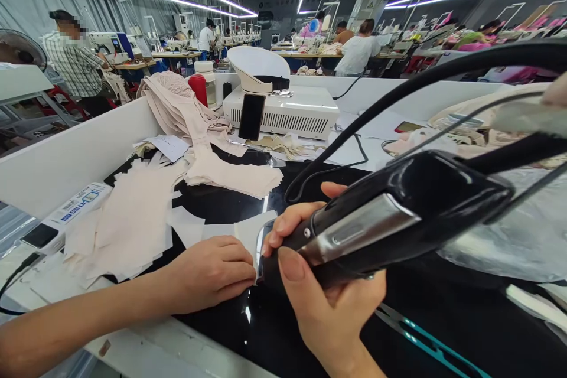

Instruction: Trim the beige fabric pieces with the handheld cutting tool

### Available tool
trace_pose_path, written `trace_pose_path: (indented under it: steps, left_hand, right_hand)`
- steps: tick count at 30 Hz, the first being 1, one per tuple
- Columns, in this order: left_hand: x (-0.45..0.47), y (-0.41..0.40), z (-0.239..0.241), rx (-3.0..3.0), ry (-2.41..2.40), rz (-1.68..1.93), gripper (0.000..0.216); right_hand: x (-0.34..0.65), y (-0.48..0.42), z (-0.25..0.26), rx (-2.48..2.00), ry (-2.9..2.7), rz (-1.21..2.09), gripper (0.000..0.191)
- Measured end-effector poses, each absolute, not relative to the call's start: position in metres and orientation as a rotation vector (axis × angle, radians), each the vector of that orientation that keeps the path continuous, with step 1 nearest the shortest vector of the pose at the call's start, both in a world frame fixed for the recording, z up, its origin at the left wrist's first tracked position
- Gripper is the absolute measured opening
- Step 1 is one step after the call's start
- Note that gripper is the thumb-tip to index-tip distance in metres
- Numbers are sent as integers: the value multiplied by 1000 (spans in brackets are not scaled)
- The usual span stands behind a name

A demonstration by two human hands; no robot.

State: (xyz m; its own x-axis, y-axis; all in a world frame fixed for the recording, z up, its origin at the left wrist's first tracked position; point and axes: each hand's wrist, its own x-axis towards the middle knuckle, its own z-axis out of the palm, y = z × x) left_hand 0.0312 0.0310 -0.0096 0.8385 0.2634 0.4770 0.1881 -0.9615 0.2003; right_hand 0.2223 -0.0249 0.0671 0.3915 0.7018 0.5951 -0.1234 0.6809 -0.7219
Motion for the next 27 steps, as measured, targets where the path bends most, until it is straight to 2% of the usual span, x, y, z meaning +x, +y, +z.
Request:
trace_pose_path:
  steps: [8, 14, 17, 20, 27]
  left_hand:
    - [34, 30, -4, 2837, 415, 647, 33]
    - [36, 31, 0, 2826, 514, 578, 16]
    - [35, 31, -2, 2791, 533, 674, 11]
    - [33, 32, -4, 2789, 436, 771, 16]
    - [27, 35, -7, 2839, 349, 689, 18]
  right_hand:
    - [225, -28, 66, -699, -1071, 548, 48]
    - [225, -28, 67, -718, -1076, 552, 47]
    - [225, -29, 69, -724, -1085, 579, 47]
    - [226, -29, 70, -723, -1091, 572, 47]
    - [224, -29, 70, -731, -1070, 552, 47]
